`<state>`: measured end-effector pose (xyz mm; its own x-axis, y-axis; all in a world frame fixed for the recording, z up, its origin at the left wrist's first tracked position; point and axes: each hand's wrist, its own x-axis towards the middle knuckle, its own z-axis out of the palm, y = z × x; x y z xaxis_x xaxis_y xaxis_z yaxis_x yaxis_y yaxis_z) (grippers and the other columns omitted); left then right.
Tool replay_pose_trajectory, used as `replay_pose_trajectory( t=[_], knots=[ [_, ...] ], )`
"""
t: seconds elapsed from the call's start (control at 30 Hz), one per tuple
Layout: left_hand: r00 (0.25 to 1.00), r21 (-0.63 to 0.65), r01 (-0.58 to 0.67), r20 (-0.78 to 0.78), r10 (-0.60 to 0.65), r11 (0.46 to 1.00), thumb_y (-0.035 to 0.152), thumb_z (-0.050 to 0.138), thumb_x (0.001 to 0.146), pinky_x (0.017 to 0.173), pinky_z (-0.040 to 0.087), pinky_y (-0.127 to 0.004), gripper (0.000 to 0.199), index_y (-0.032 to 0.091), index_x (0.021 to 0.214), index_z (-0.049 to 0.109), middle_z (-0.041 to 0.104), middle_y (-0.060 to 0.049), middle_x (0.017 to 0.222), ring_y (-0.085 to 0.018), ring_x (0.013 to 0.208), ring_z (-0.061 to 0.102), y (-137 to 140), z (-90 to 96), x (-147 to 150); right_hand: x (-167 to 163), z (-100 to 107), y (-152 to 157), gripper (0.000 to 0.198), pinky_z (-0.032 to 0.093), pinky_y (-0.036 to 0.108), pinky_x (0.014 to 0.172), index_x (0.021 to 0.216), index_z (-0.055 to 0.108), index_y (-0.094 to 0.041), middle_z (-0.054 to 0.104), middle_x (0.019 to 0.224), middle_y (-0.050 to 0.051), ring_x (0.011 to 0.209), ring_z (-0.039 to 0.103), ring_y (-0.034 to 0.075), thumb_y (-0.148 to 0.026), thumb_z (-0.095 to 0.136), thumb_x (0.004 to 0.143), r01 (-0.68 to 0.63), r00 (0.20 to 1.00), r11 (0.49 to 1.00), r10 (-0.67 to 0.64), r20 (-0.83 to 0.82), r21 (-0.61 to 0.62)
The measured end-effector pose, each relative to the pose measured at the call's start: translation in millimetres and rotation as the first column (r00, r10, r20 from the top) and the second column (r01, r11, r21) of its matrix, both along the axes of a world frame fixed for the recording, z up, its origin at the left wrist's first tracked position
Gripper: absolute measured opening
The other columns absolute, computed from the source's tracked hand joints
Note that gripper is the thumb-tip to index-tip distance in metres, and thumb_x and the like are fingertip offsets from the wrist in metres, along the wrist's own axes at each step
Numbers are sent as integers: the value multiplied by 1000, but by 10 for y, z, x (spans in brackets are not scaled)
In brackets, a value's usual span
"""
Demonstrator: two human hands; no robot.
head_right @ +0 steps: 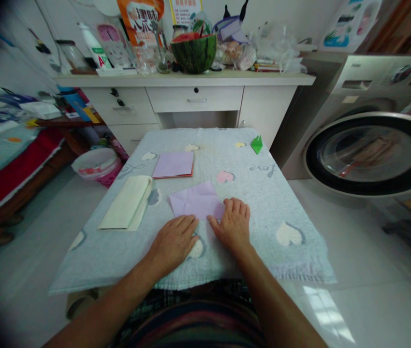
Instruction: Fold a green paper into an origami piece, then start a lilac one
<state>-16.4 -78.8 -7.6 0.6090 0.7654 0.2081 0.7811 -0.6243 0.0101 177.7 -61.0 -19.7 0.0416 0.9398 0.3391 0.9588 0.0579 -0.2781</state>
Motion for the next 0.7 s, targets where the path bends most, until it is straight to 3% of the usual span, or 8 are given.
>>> replay_pose_trajectory(
  t=[0.17, 0.43, 0.57, 0.7],
  knots=[
    [1000, -22, -8, 29, 9, 1000, 31, 51, 92, 99, 44, -40, 36, 16, 124, 55, 61, -10, 126, -24, 114, 54, 3, 4, -6, 97, 12, -6, 56, 31, 50, 100, 132, 45, -15, 52, 123, 16, 113, 45, 34, -42, 56, 83, 9, 1000, 997, -8, 7, -71],
    [990, -101, 21, 139, -7, 995, 28, 54, 90, 99, 44, -39, 32, 17, 119, 58, 61, -8, 124, -23, 113, 53, 62, 52, -91, 593, 80, -27, 73, 34, 53, 97, 147, 30, -18, 50, 130, 18, 115, 46, 36, -37, 57, 82, 74, 997, 979, -67, 45, -189],
    [955, -104, -68, 280, 94, 992, 27, 53, 90, 101, 42, -41, 35, 17, 123, 54, 59, -10, 124, -24, 116, 51, 233, 92, -177, 684, 195, 100, 66, 37, 49, 98, 138, 42, -9, 52, 130, 21, 117, 47, 35, -30, 60, 78, -97, 995, 960, 104, 13, -264],
    [934, -128, -193, 279, 222, 973, 37, 62, 83, 101, 41, -46, 54, 17, 131, 45, 54, -13, 128, -29, 119, 48, 427, 103, -181, 554, 338, 306, 50, 40, 43, 99, 131, 49, -9, 58, 124, 18, 114, 52, 28, -24, 54, 83, -316, 949, 913, 300, -97, -259]
  ],
)
